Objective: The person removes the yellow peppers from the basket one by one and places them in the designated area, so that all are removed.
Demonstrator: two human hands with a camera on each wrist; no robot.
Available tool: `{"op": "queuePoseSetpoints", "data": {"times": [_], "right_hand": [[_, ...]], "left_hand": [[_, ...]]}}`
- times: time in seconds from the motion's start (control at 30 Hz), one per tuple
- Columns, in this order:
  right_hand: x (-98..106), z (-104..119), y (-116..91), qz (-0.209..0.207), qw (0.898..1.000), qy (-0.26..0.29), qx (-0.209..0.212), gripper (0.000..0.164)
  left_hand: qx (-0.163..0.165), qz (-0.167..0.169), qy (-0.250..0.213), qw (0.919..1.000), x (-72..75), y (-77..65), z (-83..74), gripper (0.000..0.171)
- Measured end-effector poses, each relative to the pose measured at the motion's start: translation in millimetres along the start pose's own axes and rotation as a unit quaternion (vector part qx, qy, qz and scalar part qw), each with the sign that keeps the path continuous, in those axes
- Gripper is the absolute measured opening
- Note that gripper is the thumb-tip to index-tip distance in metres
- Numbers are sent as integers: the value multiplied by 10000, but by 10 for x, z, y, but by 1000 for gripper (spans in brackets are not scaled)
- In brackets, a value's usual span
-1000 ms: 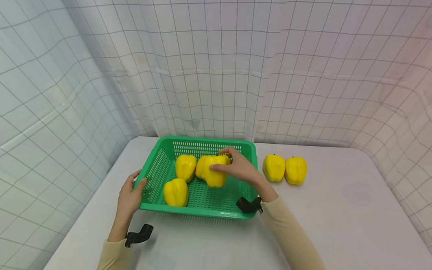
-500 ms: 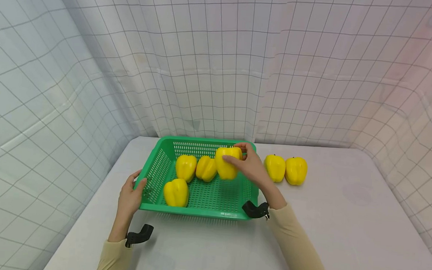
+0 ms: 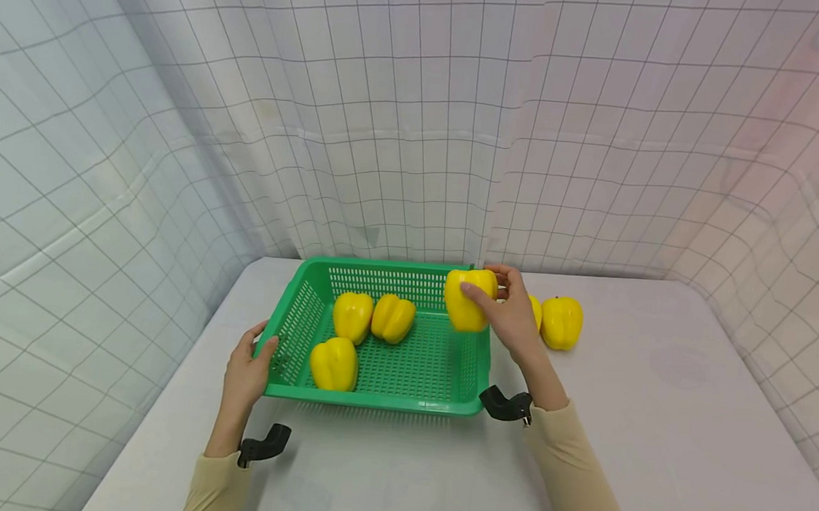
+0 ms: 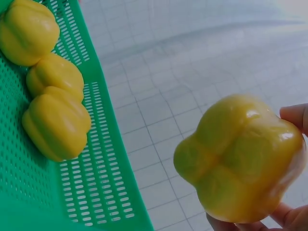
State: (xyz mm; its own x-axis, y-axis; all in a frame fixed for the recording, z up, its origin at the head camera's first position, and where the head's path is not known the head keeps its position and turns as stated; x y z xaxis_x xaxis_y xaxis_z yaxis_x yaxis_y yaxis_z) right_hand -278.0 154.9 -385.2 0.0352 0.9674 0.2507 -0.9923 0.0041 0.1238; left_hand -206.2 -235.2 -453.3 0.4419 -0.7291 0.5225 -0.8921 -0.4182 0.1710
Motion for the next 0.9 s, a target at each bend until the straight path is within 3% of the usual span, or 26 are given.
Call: {"op": "queuePoseSetpoints", "data": {"times": [0.27,0.6,0.9], "right_hand": [[206,-95,-14,-732,9970,242,85,59],[474,-237,16,-1521,9883,81,65,55],[804,-442,50,-2084,9769,335,-325,53]], "left_hand": [[28,-20,-27,10000,10,0,1,48],[-7,-13,23,10000,6,0,0,48],[18,-12,-75,10000,-10,2,-1,48]]}}
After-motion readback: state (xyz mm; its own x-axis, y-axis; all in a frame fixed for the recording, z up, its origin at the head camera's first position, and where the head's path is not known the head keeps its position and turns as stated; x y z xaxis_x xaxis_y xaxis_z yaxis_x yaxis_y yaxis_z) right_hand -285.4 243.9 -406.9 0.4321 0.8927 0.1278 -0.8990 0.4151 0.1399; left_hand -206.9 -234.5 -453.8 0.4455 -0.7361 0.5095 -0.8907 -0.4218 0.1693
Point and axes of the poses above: each hand's wrist, its own y-axis towards the middle knuckle, its own x-axis out of the back of the hand, z = x × y, the point moved 3 cm from there along y, towards the middle knuckle, and after that the axes turned 3 degrees about -z, right-handed, at the moved point
